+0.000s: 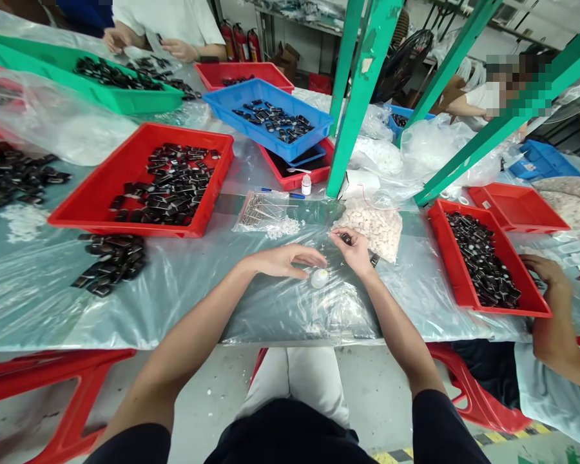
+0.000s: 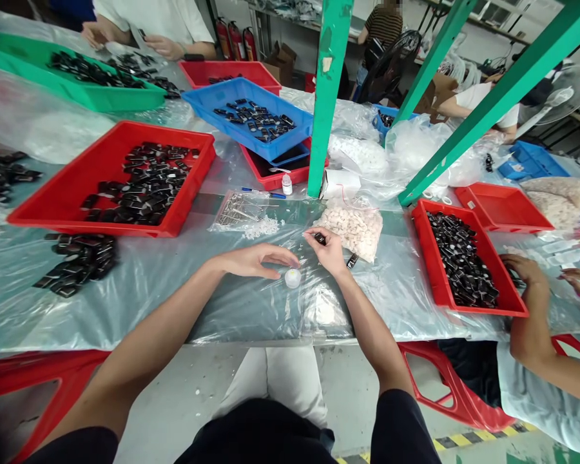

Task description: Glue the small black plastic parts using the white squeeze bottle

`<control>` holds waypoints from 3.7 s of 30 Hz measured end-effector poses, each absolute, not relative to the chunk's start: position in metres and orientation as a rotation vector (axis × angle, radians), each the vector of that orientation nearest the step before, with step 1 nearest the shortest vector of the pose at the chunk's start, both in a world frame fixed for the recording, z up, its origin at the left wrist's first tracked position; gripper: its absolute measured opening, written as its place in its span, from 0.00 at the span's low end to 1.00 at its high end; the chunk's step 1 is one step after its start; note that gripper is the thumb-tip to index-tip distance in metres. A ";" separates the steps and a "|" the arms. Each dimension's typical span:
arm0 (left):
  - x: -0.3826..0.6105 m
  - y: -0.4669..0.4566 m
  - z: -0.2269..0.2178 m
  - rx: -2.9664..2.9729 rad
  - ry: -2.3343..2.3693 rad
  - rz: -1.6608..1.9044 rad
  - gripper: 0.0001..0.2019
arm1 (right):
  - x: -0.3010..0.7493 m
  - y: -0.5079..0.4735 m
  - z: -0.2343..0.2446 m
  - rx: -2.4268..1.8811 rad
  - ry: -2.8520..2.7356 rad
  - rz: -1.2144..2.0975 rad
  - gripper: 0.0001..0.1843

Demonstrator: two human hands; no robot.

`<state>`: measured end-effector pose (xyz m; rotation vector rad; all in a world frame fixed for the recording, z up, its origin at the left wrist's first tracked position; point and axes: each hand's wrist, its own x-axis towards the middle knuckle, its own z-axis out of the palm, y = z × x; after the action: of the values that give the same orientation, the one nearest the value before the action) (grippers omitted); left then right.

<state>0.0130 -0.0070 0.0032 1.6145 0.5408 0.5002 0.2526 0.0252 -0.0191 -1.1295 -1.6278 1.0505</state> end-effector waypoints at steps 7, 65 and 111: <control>0.026 0.000 -0.010 1.529 0.905 1.111 0.20 | 0.246 0.016 -0.010 -1.004 -1.649 1.275 0.22; 0.044 -0.011 -0.012 1.566 0.905 0.962 0.18 | 0.249 0.009 -0.008 -0.860 -1.896 1.403 0.06; -0.134 -0.077 -0.023 1.020 1.855 2.000 0.18 | 0.255 0.041 -0.047 -1.087 -1.680 0.810 0.21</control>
<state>-0.1337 -0.0771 -0.0231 1.0199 1.8550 2.0003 0.2546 0.0410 -0.0471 -1.0874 -1.6802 0.8105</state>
